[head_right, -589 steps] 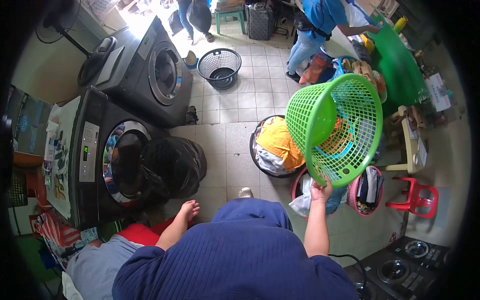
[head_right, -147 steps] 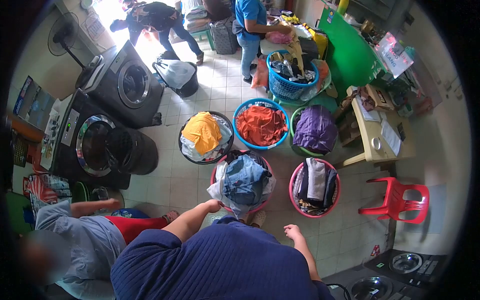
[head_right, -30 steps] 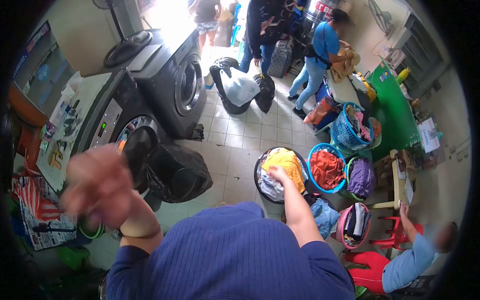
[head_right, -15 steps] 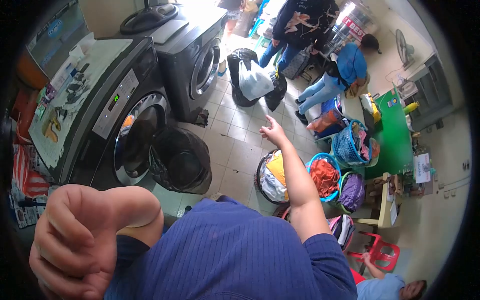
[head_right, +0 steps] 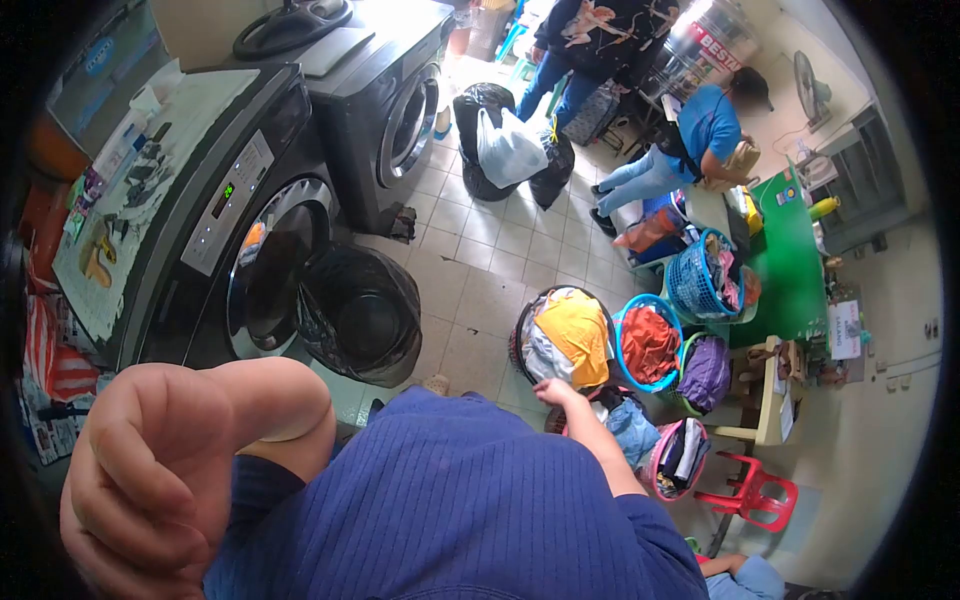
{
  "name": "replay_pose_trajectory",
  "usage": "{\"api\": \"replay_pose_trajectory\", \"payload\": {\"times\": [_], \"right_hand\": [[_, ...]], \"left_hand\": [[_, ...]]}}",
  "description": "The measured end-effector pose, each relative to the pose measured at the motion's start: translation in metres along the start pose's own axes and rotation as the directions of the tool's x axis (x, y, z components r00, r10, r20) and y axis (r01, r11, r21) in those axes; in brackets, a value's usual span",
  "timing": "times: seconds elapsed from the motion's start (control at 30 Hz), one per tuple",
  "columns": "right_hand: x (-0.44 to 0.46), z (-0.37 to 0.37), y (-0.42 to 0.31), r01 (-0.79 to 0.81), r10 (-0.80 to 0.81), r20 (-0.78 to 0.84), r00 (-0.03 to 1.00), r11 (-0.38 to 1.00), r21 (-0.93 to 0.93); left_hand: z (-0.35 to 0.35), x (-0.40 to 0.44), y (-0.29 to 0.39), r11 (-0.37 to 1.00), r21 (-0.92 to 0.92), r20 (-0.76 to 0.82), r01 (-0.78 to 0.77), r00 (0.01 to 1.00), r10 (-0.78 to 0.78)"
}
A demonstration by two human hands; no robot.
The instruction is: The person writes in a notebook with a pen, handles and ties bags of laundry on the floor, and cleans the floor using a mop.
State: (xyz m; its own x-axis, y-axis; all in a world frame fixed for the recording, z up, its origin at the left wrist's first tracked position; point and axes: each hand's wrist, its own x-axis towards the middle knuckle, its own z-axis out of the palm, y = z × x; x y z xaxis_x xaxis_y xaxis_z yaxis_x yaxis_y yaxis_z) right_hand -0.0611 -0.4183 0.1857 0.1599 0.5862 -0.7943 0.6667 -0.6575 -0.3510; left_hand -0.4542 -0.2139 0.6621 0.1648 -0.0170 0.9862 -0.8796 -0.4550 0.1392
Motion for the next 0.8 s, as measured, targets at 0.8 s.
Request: {"api": "replay_pose_trajectory", "payload": {"times": [0.8], "right_hand": [[-0.030,0.065,0.014,0.058,-0.008,-0.173,0.985,0.957,0.284]], "left_hand": [[0.036,0.025,-0.046,0.957,-0.275,0.039,-0.092,0.994,0.107]]}}
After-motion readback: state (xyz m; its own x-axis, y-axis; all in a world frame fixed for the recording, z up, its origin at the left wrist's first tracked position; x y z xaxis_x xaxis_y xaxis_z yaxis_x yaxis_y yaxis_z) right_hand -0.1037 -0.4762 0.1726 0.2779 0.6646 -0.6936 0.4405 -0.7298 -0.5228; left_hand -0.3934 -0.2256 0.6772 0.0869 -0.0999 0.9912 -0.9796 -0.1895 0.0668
